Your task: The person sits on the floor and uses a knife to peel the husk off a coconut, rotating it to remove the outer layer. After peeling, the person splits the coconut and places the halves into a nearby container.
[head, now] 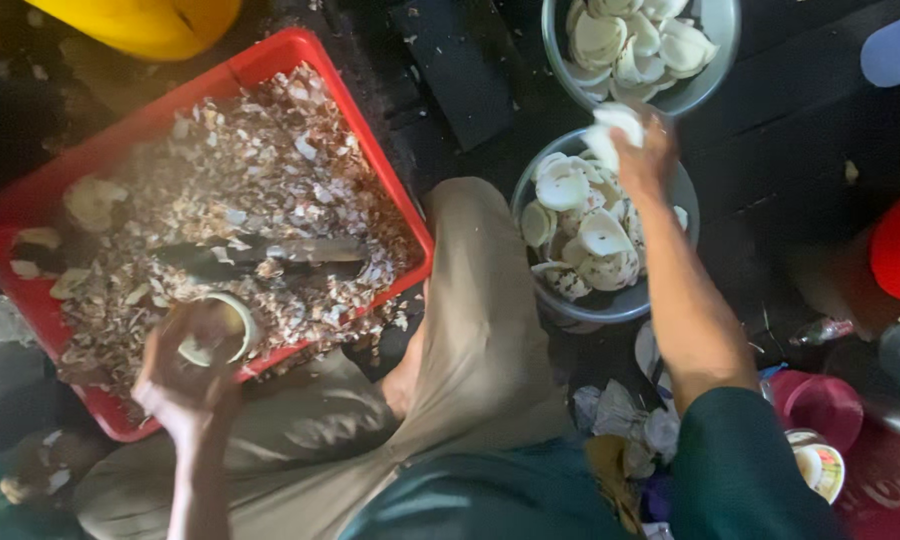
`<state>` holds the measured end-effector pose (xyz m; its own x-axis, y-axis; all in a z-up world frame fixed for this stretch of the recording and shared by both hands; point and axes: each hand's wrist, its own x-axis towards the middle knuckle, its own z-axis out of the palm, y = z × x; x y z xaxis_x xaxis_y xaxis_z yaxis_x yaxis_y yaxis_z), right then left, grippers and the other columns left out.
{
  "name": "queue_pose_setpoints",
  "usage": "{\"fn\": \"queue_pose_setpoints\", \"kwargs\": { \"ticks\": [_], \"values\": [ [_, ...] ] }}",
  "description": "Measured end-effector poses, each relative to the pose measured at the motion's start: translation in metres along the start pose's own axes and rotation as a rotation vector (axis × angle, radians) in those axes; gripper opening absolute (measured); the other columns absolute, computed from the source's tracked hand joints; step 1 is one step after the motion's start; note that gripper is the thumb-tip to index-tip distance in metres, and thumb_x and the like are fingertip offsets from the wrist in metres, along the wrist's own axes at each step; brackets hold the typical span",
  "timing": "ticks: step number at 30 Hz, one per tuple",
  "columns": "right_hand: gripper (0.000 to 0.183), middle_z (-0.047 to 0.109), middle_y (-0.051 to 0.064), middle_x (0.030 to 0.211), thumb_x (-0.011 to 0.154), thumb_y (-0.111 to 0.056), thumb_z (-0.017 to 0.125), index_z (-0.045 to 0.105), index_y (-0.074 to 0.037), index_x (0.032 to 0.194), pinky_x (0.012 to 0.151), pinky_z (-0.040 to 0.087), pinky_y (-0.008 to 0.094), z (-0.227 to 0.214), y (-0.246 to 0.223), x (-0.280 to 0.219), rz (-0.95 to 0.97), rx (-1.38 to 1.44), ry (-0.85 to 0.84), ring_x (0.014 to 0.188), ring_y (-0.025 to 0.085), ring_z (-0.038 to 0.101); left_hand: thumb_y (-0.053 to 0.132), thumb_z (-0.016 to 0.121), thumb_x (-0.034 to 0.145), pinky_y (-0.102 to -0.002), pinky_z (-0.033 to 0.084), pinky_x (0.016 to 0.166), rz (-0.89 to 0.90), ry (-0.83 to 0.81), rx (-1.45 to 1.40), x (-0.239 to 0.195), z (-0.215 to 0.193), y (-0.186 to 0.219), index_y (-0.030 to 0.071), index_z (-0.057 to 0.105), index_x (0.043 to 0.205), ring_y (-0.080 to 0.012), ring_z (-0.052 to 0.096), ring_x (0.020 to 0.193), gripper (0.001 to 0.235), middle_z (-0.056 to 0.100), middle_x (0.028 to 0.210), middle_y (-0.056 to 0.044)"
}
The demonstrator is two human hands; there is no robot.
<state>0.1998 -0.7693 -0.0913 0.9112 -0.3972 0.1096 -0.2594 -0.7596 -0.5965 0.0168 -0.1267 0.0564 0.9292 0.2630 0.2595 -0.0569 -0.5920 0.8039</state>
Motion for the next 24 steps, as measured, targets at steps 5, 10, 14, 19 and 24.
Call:
{"fn": "queue_pose_setpoints", "kwargs": {
  "ticks": [5, 10, 14, 19, 24],
  "values": [
    [0.071, 0.023, 0.023, 0.162, 0.092, -0.037, 0.075, 0.046, -0.018, 0.154, 0.115, 0.037, 0.053, -0.005, 0.086, -0.034, -0.009, -0.487, -0.214, 0.144, 0.049, 0.026, 0.004, 0.072, 0.106, -0.030, 0.056, 0.097, -0.035, 0.160, 0.324, -0.068, -0.036, -0.053, -0.002, 0.070, 0.120, -0.0182, 0.070, 0.107, 0.015, 0.074, 0.121, -0.014],
    [0.111, -0.001, 0.030, 0.169, 0.080, -0.075, 0.069, 0.022, -0.020, 0.165, 0.124, 0.010, 0.059, -0.003, 0.111, -0.030, 0.118, -0.551, -0.607, 0.154, 0.053, 0.001, 0.011, 0.076, 0.103, -0.026, 0.054, 0.085, -0.210, 0.274, 0.109, -0.089, -0.030, -0.061, -0.007, 0.070, 0.125, -0.0154, 0.067, 0.091, 0.029, 0.072, 0.105, -0.015],
    [0.120, 0.032, 0.030, 0.163, 0.066, -0.080, 0.071, 0.041, -0.008, 0.157, 0.125, 0.028, 0.057, -0.027, 0.105, -0.014, -0.103, -0.527, -0.587, 0.151, 0.049, 0.031, 0.018, 0.072, 0.110, -0.028, 0.057, 0.091, -0.298, 0.279, -0.004, -0.082, -0.031, -0.061, -0.003, 0.070, 0.118, -0.0142, 0.071, 0.092, 0.023, 0.073, 0.105, -0.011],
    [0.067, 0.048, 0.030, 0.155, 0.094, -0.040, 0.077, 0.058, -0.003, 0.147, 0.121, 0.038, 0.054, -0.030, 0.033, -0.031, -0.557, -0.425, -0.006, 0.150, 0.043, 0.043, 0.017, 0.070, 0.101, -0.033, 0.055, 0.086, -0.204, 0.332, 0.247, -0.047, -0.045, -0.068, 0.001, 0.072, 0.122, -0.0210, 0.069, 0.100, 0.026, 0.071, 0.115, -0.014],
    [0.034, 0.068, 0.018, 0.124, 0.109, -0.015, 0.066, 0.065, -0.006, 0.141, 0.093, 0.054, 0.037, 0.005, -0.111, -0.047, -0.414, 0.171, -0.288, 0.108, 0.026, 0.068, 0.017, 0.051, 0.116, -0.026, 0.054, 0.070, -0.389, 0.507, -0.351, -0.010, -0.051, -0.093, 0.006, 0.066, 0.136, -0.0096, 0.065, 0.072, 0.027, 0.068, 0.081, -0.002]
  ]
}}
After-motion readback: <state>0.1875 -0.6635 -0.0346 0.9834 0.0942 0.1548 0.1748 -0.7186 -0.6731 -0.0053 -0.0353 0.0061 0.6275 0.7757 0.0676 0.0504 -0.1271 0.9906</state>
